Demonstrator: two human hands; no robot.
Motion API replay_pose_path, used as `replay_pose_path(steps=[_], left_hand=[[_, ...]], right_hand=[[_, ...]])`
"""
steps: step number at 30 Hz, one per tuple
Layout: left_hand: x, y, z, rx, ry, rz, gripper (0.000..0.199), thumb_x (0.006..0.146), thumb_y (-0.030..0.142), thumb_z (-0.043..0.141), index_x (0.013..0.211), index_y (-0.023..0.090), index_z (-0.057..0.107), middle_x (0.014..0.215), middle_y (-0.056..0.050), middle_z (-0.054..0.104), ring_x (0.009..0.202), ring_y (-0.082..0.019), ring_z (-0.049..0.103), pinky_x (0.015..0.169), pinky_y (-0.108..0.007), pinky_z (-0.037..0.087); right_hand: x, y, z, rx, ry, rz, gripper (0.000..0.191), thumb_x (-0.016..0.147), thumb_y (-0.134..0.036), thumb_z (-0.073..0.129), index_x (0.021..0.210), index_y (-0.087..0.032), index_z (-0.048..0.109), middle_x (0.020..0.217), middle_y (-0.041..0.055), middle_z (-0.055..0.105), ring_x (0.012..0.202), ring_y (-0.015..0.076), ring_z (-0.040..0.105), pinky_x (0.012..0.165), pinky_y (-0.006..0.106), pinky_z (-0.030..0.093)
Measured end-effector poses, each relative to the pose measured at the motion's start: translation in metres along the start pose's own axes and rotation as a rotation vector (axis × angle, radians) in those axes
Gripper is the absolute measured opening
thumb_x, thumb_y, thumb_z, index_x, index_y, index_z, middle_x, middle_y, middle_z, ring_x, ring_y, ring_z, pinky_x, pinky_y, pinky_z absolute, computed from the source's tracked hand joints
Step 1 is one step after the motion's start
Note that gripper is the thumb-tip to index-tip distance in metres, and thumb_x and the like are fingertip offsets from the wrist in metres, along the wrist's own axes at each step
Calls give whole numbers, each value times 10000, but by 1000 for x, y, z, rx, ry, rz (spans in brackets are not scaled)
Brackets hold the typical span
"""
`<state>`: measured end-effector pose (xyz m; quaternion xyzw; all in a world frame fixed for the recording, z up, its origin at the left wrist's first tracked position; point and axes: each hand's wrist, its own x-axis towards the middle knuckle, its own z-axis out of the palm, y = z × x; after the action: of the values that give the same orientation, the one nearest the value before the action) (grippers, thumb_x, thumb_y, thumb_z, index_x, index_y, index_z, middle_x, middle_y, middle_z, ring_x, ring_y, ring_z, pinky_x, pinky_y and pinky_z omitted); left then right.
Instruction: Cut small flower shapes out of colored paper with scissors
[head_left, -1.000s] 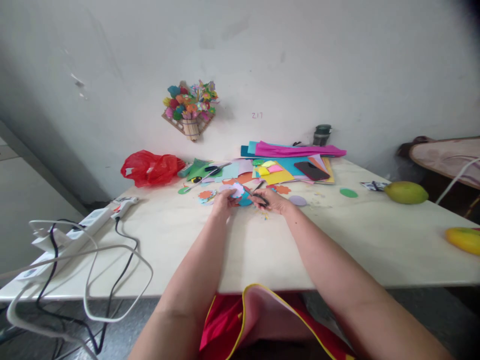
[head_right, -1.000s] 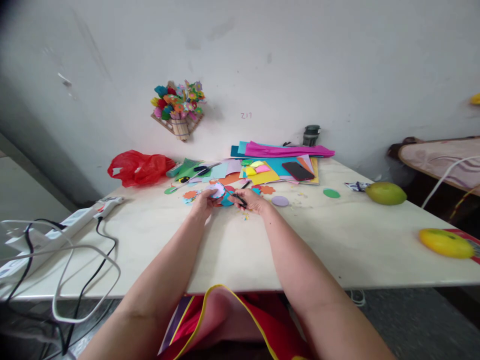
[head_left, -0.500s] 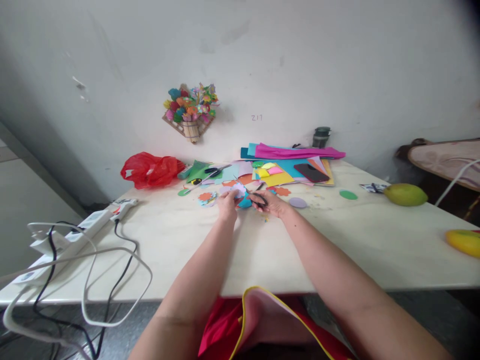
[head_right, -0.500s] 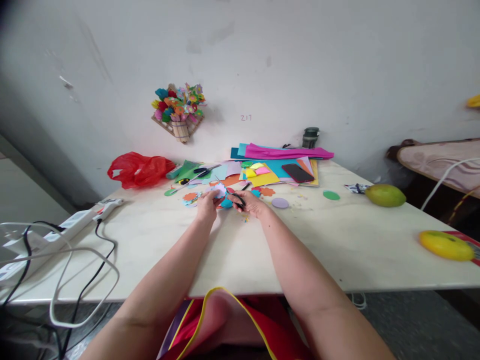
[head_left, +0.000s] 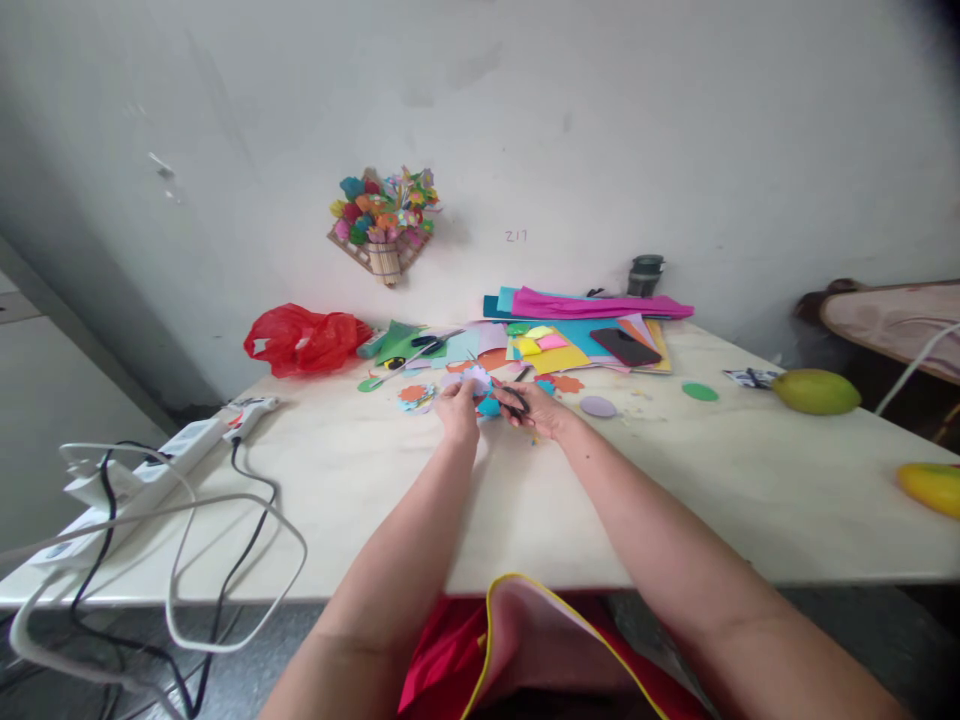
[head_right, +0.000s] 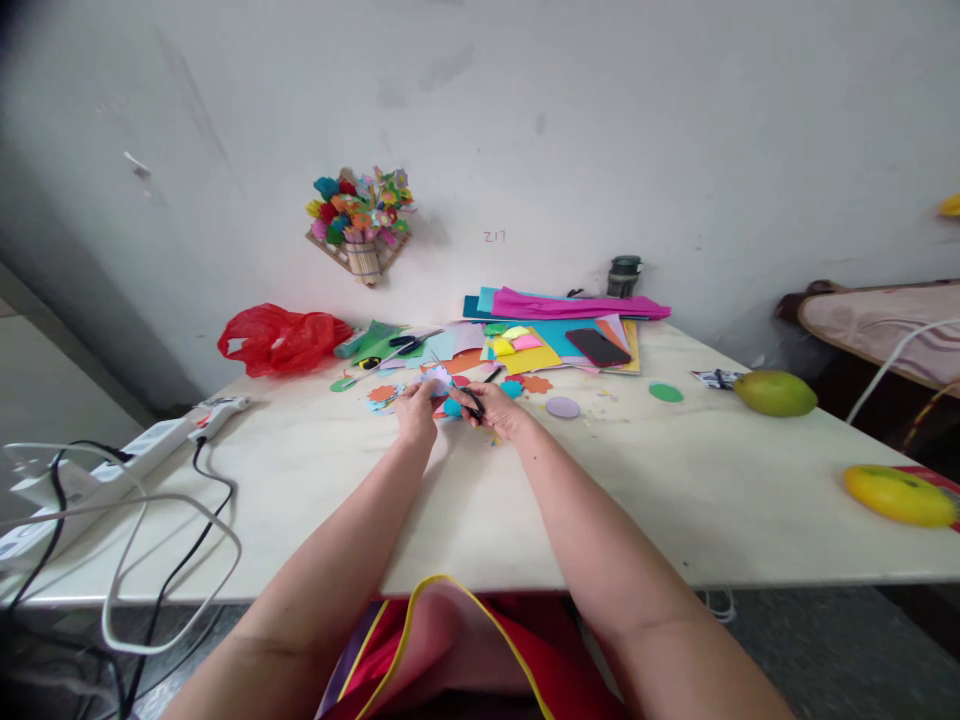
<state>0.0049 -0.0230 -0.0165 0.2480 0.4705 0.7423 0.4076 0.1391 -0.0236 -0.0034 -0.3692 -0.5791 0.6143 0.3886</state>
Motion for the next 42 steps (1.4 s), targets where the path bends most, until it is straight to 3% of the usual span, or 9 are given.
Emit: replay_pose_path(steps=[11, 19, 25, 32, 42], left_hand=[[-4, 0, 4, 29, 12, 45, 228, 662, 182, 710, 509, 185, 540, 488, 65, 474, 500, -104, 519, 587, -237, 470], [-2, -8, 3, 48, 12, 99, 285, 698, 210, 730, 508, 199, 518, 482, 79, 425, 510, -96, 459, 620, -245, 477], [3, -14, 2, 74, 4, 113, 315, 710, 299, 759, 531, 212, 514, 502, 69, 434, 547, -121, 503, 613, -256, 466], [2, -13, 4, 43, 39, 102, 258, 689, 226, 706, 516, 204, 516, 480, 75, 421, 504, -98, 431, 583, -245, 423], [6, -16, 2, 101, 38, 85, 302, 704, 348, 754, 558, 210, 528, 493, 46, 479, 537, -133, 512, 549, -254, 387]], right_hand=[[-2, -2, 2, -14, -9, -17, 380, 787, -457, 823, 688, -178, 585, 490, -25, 561, 383, 69, 430, 343, 186, 157], [-4, -5, 6, 11, 19, -7, 401, 741, -454, 877, 703, -176, 591, 478, -39, 541, 391, 71, 427, 364, 192, 215], [-4, -6, 8, 24, 47, -2, 381, 736, -434, 885, 719, -181, 601, 476, -43, 542, 392, 79, 429, 362, 195, 228], [-4, -7, 13, 14, 92, 0, 389, 712, -418, 903, 688, -188, 590, 463, -60, 529, 391, 70, 412, 391, 199, 250], [6, 4, 15, 0, 117, -65, 398, 661, -439, 936, 759, -174, 656, 484, -54, 545, 419, 87, 428, 414, 226, 291]])
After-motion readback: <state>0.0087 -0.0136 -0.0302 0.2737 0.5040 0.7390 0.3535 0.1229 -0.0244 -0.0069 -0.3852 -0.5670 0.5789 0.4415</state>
